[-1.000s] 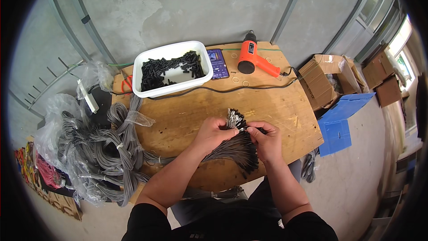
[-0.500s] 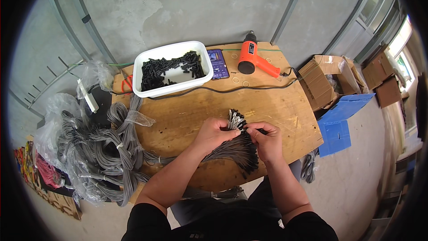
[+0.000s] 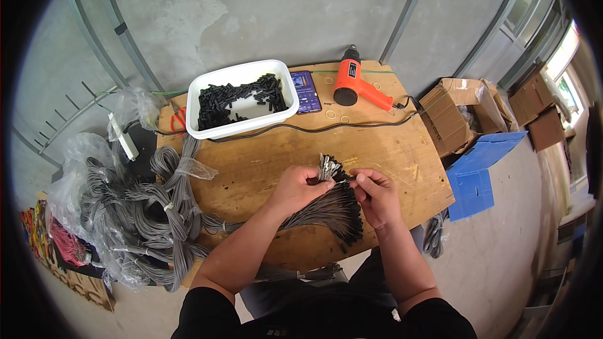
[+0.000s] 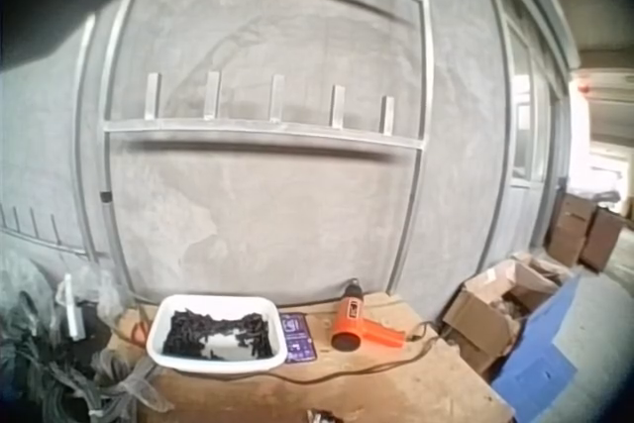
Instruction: The person is manually assembling cables by sliding small black connectors onto wire ends at a workbench.
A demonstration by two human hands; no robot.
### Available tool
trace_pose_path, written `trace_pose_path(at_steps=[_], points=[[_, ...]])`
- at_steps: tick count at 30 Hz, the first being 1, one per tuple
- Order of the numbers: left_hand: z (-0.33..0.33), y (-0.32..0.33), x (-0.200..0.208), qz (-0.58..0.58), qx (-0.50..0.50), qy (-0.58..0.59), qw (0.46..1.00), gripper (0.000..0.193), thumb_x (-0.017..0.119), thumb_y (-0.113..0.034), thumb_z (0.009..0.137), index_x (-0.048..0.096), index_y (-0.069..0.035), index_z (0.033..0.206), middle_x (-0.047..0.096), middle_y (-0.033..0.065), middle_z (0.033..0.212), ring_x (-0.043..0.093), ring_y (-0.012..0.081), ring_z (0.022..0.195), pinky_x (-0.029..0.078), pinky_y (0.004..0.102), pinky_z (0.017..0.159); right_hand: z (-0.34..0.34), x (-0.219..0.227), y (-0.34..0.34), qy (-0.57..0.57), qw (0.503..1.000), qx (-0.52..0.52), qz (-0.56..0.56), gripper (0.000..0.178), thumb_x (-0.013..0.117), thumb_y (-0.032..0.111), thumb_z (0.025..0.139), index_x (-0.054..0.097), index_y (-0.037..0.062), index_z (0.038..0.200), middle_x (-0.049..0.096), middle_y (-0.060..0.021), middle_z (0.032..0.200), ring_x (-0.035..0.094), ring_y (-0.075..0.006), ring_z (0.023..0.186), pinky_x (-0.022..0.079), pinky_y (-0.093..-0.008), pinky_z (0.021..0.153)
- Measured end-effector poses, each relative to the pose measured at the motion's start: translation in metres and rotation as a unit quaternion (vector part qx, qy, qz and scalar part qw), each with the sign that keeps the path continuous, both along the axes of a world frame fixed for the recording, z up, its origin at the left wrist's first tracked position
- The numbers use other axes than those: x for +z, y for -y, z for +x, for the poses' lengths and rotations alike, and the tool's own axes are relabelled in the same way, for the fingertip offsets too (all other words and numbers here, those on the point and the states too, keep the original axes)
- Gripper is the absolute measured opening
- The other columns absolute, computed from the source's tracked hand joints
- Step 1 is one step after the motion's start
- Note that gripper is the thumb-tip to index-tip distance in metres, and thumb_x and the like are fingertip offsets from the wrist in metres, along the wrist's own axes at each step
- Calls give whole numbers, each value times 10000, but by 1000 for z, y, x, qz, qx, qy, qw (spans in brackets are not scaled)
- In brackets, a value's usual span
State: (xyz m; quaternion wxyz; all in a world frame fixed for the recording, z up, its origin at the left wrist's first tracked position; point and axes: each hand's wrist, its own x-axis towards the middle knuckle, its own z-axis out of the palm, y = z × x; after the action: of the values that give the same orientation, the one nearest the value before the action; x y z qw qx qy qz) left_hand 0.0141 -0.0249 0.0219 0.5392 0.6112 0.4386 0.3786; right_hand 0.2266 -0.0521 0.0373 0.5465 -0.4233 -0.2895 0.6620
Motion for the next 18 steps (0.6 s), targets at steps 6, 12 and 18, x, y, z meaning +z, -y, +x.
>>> trace_pose_path(at_steps=[6, 12, 18], points=[[-1, -1, 1, -7, -10, -8, 1000, 216, 748, -194, 856, 727, 11, 921, 678, 46, 702, 569, 57, 670, 467, 271, 617, 9, -11, -3, -126, 988, 78, -52, 197, 624, 181, 972, 658, -6, 1026, 667, -49, 798, 455, -71, 549, 322, -185, 441], [2, 0, -5, 0, -21, 16, 1000, 213, 748, -184, 855, 724, 14, 928, 669, 41, 715, 567, 62, 677, 464, 271, 621, 7, -14, -2, -117, 987, 99, -57, 167, 635, 159, 964, 657, 5, 1026, 667, -34, 794, 452, -63, 540, 309, -181, 431], [2, 0, -2, -6, -20, 10, 1000, 207, 748, -174, 853, 720, 18, 927, 660, 35, 722, 567, 64, 681, 463, 271, 624, 3, -9, 0, -109, 989, 79, -59, 171, 643, 151, 960, 659, -1, 1037, 675, -39, 801, 446, -62, 535, 303, -176, 434]])
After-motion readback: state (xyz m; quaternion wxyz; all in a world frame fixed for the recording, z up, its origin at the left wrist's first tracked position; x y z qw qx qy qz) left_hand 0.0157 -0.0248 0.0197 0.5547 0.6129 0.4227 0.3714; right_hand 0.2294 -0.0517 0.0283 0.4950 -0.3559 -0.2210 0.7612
